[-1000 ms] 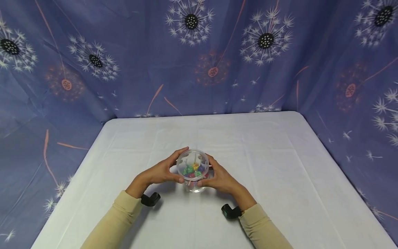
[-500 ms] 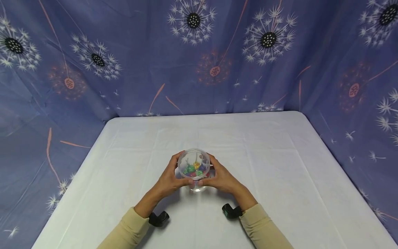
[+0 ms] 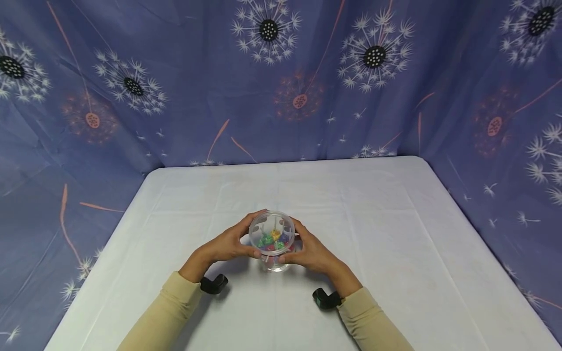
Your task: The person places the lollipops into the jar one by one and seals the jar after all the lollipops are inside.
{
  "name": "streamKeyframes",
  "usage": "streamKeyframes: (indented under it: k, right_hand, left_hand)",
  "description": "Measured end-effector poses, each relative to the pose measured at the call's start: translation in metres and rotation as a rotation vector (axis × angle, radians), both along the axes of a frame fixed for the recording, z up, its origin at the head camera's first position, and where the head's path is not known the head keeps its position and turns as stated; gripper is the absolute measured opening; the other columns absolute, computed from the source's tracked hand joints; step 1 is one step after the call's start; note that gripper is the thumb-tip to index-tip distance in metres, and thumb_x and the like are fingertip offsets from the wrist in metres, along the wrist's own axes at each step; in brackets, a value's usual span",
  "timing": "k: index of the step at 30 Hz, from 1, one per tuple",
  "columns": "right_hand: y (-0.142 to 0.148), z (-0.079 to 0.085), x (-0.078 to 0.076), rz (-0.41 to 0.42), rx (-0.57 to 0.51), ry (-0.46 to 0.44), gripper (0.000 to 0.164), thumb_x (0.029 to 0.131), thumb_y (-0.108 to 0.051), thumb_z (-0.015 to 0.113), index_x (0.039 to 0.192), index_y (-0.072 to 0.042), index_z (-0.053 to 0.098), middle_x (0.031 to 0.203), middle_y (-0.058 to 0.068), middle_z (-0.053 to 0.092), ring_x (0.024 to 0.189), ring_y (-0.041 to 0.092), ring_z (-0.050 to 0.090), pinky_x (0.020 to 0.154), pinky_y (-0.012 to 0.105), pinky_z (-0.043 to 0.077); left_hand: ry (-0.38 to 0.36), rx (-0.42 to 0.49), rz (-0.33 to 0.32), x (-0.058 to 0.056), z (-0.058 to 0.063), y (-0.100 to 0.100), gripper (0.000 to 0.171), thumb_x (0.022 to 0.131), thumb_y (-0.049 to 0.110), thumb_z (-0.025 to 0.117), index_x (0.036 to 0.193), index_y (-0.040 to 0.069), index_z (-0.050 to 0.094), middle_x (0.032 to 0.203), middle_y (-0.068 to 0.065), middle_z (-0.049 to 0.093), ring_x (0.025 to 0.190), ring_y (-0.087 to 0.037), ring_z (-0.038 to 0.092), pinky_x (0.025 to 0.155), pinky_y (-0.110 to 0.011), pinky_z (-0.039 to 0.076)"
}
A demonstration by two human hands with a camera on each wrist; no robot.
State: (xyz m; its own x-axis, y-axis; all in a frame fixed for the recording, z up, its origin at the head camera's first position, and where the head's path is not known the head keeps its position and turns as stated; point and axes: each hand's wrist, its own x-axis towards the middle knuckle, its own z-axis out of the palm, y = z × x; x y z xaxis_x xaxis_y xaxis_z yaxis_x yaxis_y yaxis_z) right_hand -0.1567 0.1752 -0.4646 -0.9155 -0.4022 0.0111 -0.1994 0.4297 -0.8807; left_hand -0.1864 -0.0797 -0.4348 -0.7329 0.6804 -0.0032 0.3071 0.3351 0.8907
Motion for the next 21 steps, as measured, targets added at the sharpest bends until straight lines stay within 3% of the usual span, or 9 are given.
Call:
streamKeyframes:
  k: [5, 10, 14, 18, 21]
  right_hand:
    - [0.0, 0.001, 0.001, 0.004, 0.007, -0.001, 0.095, 0.074, -0.026, 0.081, 0.147, -0.038, 0.021, 0.143, 0.007, 0.043, 0.126, 0.037, 0.047, 0.1, 0.06, 0.038]
    - [0.002, 0.002, 0.001, -0.009, 0.015, 0.002, 0.093, 0.074, -0.031, 0.08, 0.147, -0.037, 0.022, 0.14, 0.006, 0.046, 0.124, 0.036, 0.049, 0.098, 0.058, 0.04]
    - [0.003, 0.003, 0.002, -0.023, 0.019, 0.003, 0.093, 0.073, -0.036, 0.081, 0.146, -0.036, 0.024, 0.138, 0.006, 0.048, 0.124, 0.035, 0.049, 0.099, 0.058, 0.04]
    - [0.002, 0.003, 0.002, -0.013, 0.018, 0.0, 0.094, 0.073, -0.038, 0.08, 0.147, -0.036, 0.023, 0.141, 0.007, 0.046, 0.124, 0.035, 0.049, 0.099, 0.058, 0.04]
    - [0.001, 0.002, 0.002, 0.005, 0.013, 0.004, 0.094, 0.073, -0.038, 0.08, 0.147, -0.037, 0.021, 0.143, 0.007, 0.044, 0.124, 0.036, 0.049, 0.098, 0.058, 0.041]
  left_hand:
    - [-0.03, 0.031, 0.012, 0.003, 0.001, 0.0, 0.104, 0.075, 0.032, 0.08, 0.149, 0.04, 0.008, 0.158, 0.007, 0.014, 0.145, -0.028, 0.02, 0.115, -0.053, 0.025]
    - [0.013, 0.088, 0.197, 0.024, -0.004, 0.013, 0.105, 0.072, 0.04, 0.08, 0.15, 0.029, 0.011, 0.157, 0.001, 0.018, 0.145, -0.029, 0.019, 0.115, -0.056, 0.023]
    - [0.034, 0.143, 0.341, 0.04, -0.01, 0.029, 0.102, 0.071, 0.037, 0.082, 0.148, 0.025, 0.017, 0.152, -0.005, 0.026, 0.141, -0.026, 0.028, 0.114, -0.055, 0.025]
    - [0.032, 0.192, 0.419, 0.048, -0.013, 0.038, 0.1, 0.07, 0.038, 0.082, 0.146, 0.025, 0.018, 0.146, -0.009, 0.033, 0.129, -0.023, 0.041, 0.109, -0.049, 0.033]
    - [0.018, 0.2, 0.421, 0.048, -0.013, 0.037, 0.099, 0.071, 0.037, 0.082, 0.146, 0.026, 0.019, 0.144, -0.009, 0.036, 0.126, -0.025, 0.044, 0.107, -0.049, 0.035]
